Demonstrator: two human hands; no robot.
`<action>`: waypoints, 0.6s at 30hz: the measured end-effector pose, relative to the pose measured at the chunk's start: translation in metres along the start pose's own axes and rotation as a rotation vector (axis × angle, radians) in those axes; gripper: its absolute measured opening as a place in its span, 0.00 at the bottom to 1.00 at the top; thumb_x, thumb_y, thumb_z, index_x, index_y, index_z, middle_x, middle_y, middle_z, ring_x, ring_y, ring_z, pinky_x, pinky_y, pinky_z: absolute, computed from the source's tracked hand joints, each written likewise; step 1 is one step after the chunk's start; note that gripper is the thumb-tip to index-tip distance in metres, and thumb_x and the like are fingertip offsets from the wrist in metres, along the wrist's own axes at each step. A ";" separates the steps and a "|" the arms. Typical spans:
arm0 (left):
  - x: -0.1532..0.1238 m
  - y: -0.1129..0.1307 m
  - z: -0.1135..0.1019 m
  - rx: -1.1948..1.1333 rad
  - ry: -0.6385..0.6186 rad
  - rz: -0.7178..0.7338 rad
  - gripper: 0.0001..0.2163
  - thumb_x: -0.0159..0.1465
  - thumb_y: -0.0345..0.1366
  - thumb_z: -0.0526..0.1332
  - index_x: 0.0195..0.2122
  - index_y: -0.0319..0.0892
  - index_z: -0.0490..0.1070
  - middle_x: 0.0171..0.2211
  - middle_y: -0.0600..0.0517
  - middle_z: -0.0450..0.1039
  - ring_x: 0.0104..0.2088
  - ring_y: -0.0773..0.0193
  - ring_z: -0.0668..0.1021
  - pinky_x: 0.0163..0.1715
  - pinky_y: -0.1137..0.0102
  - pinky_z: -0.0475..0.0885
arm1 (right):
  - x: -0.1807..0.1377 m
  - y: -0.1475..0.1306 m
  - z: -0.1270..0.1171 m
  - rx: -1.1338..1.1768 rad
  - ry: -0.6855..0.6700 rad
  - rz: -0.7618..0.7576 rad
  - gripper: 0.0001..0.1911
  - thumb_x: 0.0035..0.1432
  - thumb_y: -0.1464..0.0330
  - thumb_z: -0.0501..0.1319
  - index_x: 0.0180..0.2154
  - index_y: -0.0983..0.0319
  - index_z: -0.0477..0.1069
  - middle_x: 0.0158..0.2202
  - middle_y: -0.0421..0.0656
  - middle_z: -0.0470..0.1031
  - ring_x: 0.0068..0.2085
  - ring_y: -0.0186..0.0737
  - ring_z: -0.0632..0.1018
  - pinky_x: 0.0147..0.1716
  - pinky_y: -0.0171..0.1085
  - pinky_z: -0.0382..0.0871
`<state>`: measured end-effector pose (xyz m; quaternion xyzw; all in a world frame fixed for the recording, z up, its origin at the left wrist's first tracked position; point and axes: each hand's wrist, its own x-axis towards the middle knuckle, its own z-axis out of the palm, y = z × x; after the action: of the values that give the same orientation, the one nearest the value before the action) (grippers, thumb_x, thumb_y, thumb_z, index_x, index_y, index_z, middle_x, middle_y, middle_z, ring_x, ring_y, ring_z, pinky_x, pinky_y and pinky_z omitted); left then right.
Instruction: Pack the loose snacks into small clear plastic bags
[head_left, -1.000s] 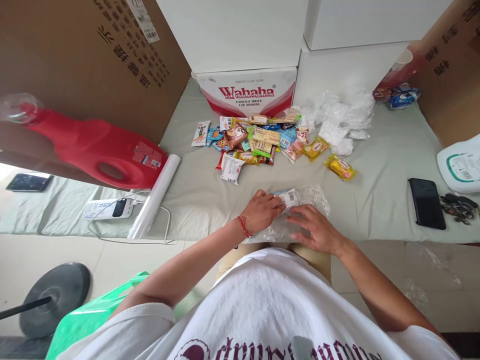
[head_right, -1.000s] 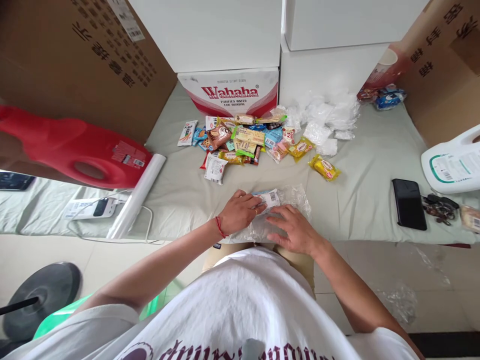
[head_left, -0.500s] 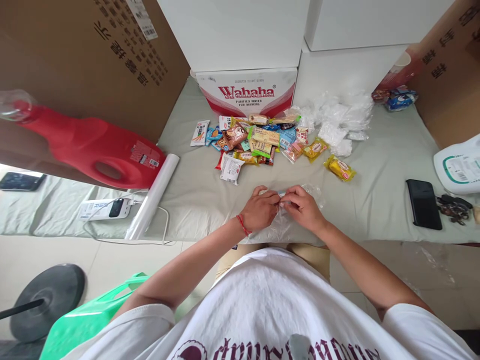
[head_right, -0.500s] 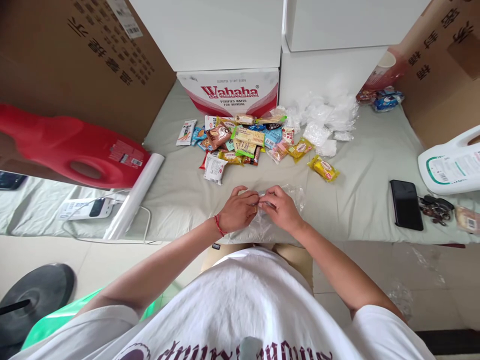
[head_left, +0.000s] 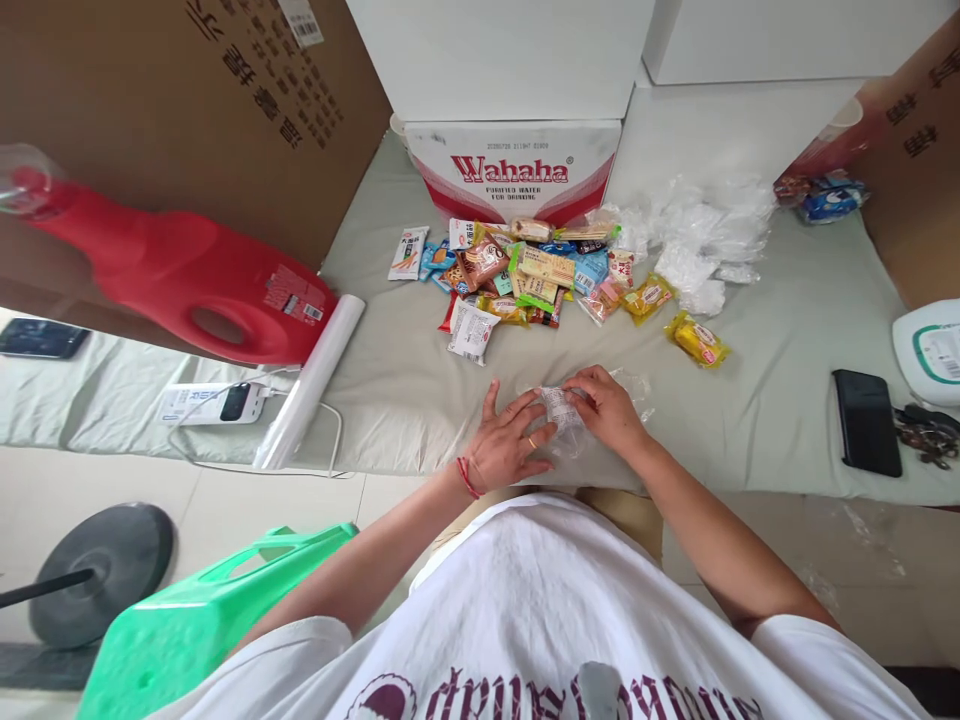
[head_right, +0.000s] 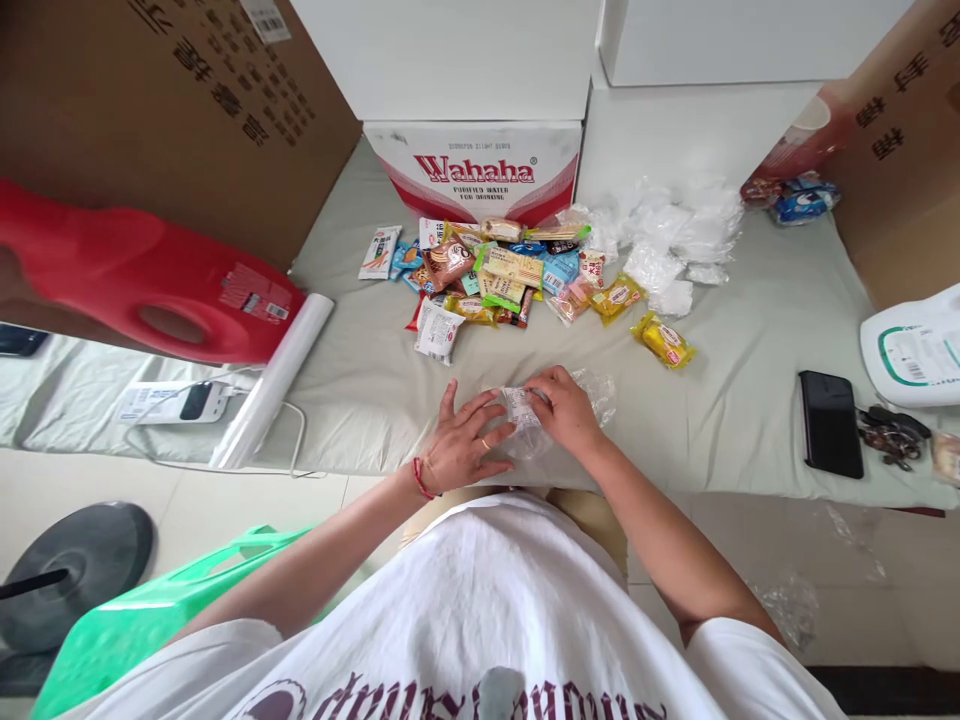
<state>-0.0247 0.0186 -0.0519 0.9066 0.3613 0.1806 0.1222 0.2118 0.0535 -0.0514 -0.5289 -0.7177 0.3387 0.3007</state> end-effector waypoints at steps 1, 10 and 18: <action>0.001 0.004 0.004 -0.004 0.039 -0.022 0.10 0.67 0.47 0.65 0.43 0.51 0.79 0.52 0.48 0.80 0.66 0.47 0.70 0.70 0.35 0.36 | 0.000 0.000 0.000 -0.001 0.000 -0.005 0.11 0.67 0.67 0.59 0.46 0.58 0.79 0.43 0.45 0.72 0.33 0.37 0.74 0.37 0.38 0.71; 0.002 -0.017 0.013 -0.144 0.346 -0.803 0.13 0.65 0.39 0.61 0.23 0.44 0.69 0.36 0.47 0.76 0.47 0.52 0.76 0.49 0.54 0.73 | -0.004 0.007 -0.001 0.059 0.031 0.018 0.12 0.70 0.63 0.57 0.45 0.56 0.79 0.40 0.44 0.73 0.33 0.37 0.74 0.36 0.39 0.71; 0.025 -0.021 0.005 -0.359 0.305 -1.031 0.15 0.66 0.47 0.60 0.48 0.43 0.70 0.41 0.45 0.77 0.38 0.55 0.79 0.41 0.60 0.73 | -0.004 -0.004 0.013 -0.081 0.147 0.104 0.12 0.69 0.60 0.59 0.39 0.57 0.79 0.38 0.43 0.73 0.34 0.40 0.75 0.36 0.40 0.70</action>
<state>-0.0184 0.0505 -0.0573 0.5415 0.7344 0.2851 0.2934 0.2001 0.0469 -0.0559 -0.6005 -0.6786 0.2847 0.3129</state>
